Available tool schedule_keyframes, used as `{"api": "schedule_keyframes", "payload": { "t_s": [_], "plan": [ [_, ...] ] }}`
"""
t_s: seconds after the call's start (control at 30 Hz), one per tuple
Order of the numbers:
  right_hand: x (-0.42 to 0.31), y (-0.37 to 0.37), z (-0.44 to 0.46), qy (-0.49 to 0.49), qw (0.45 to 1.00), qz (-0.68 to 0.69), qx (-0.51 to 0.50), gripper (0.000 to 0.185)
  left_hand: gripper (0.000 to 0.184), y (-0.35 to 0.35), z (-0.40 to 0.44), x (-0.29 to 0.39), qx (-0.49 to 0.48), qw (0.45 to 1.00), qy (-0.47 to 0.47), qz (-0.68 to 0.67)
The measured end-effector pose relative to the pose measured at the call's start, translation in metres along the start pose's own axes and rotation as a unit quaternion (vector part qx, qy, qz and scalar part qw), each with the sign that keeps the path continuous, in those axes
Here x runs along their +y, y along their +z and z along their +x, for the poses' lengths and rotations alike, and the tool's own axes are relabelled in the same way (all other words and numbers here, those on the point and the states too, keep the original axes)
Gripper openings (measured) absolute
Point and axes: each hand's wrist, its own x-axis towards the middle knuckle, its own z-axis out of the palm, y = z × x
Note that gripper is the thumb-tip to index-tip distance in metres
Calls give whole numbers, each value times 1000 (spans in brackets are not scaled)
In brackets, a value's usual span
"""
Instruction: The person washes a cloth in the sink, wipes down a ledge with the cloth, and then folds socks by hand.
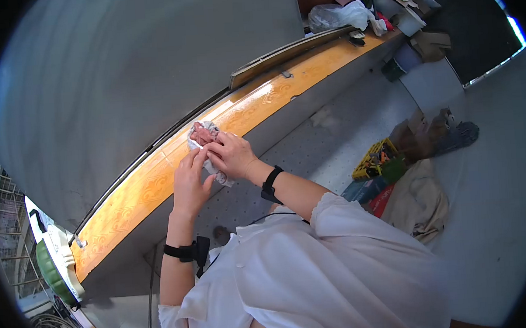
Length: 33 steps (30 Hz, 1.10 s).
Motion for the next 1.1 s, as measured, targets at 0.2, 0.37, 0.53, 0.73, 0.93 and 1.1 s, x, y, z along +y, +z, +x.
{"api": "schedule_keyframes", "payload": {
  "t_s": [0.2, 0.37, 0.53, 0.73, 0.93, 1.1],
  "plan": [
    [201, -95, -7, 125, 986, -88, 66, 17, 76, 78, 97, 64, -52, 998, 31, 36],
    [393, -182, 4, 195, 964, -168, 71, 19, 75, 153, 177, 107, -44, 995, 28, 90],
    [582, -265, 22, 311, 918, -237, 71, 24, 53, 189, 200, 115, 22, 993, -66, 96],
    [568, -238, 21, 316, 897, -293, 102, 24, 51, 187, 210, 123, 15, 991, -81, 104],
    [413, -201, -3, 144, 981, -104, 77, 23, 46, 184, 215, 130, 19, 992, -91, 89],
    [405, -215, -10, 88, 995, -52, 8, 20, 45, 182, 214, 127, 20, 990, -92, 105]
  ]
}}
